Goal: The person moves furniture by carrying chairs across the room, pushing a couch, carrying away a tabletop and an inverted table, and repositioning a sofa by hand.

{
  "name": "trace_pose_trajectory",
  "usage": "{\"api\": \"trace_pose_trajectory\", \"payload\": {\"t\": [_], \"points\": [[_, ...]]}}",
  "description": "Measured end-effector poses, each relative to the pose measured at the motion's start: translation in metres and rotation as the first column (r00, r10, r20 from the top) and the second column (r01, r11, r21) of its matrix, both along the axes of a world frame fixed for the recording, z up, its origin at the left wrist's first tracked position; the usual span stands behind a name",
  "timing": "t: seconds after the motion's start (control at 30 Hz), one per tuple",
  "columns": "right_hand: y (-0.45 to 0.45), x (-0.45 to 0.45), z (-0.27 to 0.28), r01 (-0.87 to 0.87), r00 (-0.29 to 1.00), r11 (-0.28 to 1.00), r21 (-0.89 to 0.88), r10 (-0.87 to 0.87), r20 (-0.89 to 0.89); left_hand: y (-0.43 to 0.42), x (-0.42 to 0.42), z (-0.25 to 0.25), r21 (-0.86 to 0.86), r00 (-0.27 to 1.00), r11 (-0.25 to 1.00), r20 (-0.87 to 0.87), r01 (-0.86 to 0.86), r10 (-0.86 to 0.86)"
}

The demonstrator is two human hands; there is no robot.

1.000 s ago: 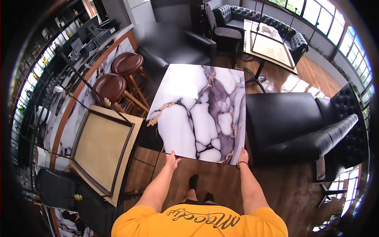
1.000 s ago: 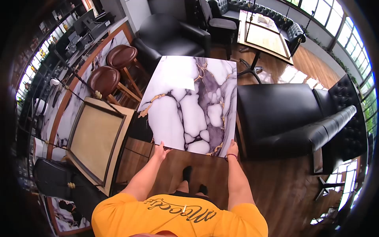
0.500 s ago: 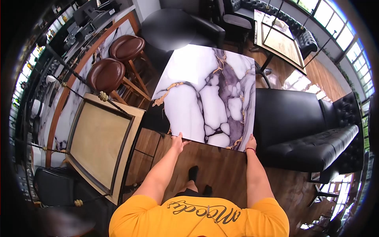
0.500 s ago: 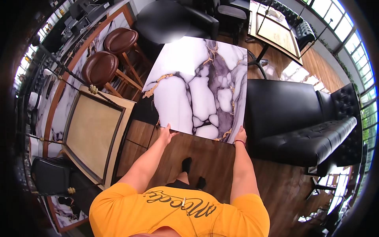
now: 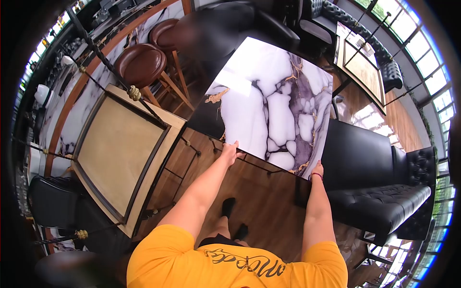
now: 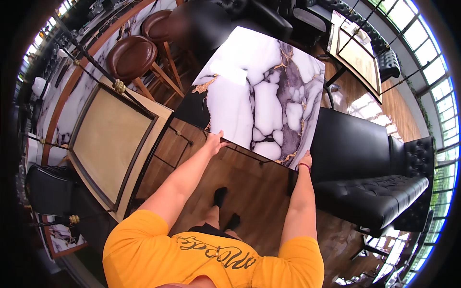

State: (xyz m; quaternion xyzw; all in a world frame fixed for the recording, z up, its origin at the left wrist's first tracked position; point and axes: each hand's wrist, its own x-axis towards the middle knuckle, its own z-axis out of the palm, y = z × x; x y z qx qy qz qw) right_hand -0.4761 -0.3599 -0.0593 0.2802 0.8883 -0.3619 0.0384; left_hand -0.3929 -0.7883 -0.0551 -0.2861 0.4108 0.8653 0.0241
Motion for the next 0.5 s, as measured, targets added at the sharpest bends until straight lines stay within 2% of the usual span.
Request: {"api": "trace_pose_trajectory", "payload": {"t": [0.07,0.17,0.23,0.3,0.37,0.43,0.5], "points": [[0.034,-0.018,-0.064,-0.021,0.999,0.998,-0.054,0.023,0.023,0.0,-0.002,-0.002,0.009,1.0,1.0,0.015,-0.003,0.003],[0.013,-0.002,-0.013,-0.091,0.996,0.995,0.052,0.091,-0.005,0.002,0.006,0.004,0.01,1.0,1.0,-0.009,-0.006,0.006],[0.0,0.024,-0.001,-0.053,0.987,0.968,0.246,0.088,-0.135,-0.015,0.015,0.004,0.055,0.992,0.991,-0.045,0.122,-0.12],[-0.009,0.056,-0.003,-0.017,0.971,0.981,0.192,0.062,-0.231,-0.022,0.034,0.036,-0.062,0.998,0.997,0.044,0.04,-0.037],[-0.014,0.085,-0.016,-0.078,0.983,0.986,0.149,0.101,-0.15,-0.045,0.036,0.019,-0.051,0.992,0.996,0.093,-0.079,0.083],[-0.037,0.105,0.003,-0.006,0.989,0.988,-0.152,-0.017,-0.148,-0.071,0.028,-0.002,-0.012,0.99,0.99,0.01,-0.139,0.139],[-0.032,0.097,-0.032,-0.007,0.982,0.966,-0.259,-0.042,-0.182,-0.081,0.014,-0.016,-0.087,0.985,0.982,-0.071,-0.166,0.16]]}}
